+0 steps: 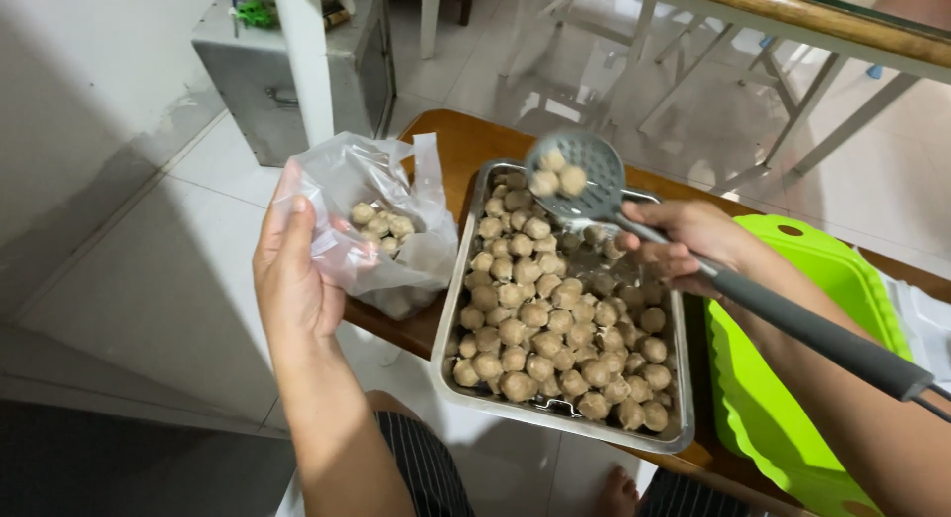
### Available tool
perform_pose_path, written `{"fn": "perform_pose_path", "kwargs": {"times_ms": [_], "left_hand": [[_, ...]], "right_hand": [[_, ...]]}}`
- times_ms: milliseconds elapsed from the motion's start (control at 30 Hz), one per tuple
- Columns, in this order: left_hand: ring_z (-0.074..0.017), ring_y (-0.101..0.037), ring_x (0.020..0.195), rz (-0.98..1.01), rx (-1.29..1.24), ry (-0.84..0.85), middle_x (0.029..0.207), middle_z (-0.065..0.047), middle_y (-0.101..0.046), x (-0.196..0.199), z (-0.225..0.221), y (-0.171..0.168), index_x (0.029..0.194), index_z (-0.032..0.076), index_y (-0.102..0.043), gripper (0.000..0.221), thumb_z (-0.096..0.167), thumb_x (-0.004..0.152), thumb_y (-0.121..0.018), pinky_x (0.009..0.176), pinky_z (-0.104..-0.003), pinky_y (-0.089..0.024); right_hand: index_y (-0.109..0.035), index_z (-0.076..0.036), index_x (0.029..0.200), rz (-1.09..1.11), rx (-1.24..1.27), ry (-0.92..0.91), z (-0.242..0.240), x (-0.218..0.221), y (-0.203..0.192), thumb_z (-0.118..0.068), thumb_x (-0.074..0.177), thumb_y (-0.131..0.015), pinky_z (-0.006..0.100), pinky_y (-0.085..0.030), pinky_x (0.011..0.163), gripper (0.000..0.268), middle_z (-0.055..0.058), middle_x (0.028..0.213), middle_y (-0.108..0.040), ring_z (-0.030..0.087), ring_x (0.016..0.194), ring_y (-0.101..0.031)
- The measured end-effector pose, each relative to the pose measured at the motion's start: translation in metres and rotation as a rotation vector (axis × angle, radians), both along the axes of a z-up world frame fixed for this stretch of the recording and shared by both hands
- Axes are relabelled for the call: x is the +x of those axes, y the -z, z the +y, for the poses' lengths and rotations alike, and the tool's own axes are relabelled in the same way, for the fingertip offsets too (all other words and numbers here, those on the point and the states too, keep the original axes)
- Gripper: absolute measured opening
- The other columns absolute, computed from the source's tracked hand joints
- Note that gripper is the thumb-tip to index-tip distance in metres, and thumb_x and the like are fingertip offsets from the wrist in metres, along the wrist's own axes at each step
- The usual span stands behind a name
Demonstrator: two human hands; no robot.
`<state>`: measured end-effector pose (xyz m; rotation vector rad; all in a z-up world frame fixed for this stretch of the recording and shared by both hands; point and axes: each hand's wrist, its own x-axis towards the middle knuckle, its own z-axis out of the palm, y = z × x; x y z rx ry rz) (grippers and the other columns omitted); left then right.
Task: Bagging cooked meatballs from a tray into plastic bags using a slotted spoon.
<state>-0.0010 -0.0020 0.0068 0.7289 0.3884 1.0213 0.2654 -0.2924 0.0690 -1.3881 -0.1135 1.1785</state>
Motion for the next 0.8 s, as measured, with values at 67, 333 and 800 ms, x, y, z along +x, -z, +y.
{"fn": "perform_pose_path", "kwargs": {"times_ms": [67,333,800], "left_hand": [[-0.0242,-0.076,0.072,-0.002,-0.003,-0.03,0.096,-0.022,-0.073,0.001,-0.001,-0.001,0.148,0.014,-0.056,0.048,0.017,0.101,-0.063,0.062,-0.046,-0.072],[-0.0324,-0.077,0.068,0.024,-0.019,0.007,0.091,-0.023,-0.072,-0.001,-0.001,-0.005,0.149,0.018,-0.055,0.047,0.021,0.102,-0.062,0.054,-0.05,-0.069],[-0.0271,-0.076,0.069,0.005,-0.016,-0.012,0.095,-0.021,-0.073,0.002,0.002,0.004,0.148,0.015,-0.056,0.049,0.018,0.1,-0.065,0.057,-0.05,-0.071]], "right_hand": [[-0.055,0.003,0.096,-0.059,0.047,-0.102,0.029,-0.028,-0.033,-0.023,0.108,-0.049,0.011,-0.027,0.018,0.029,0.001,0.058,-0.039,-0.003,0.03,-0.029],[-0.045,0.006,0.135,-0.332,0.138,-0.252,0.131,-0.086,-0.015,-0.018,0.105,-0.049,0.025,-0.037,0.019,0.039,0.017,0.071,-0.063,0.008,0.032,-0.044],[-0.037,0.009,0.15,-0.585,-0.021,0.001,0.041,-0.03,-0.017,-0.022,0.104,-0.054,0.032,-0.039,0.02,0.057,0.023,0.077,-0.061,0.013,0.034,-0.045]]}}
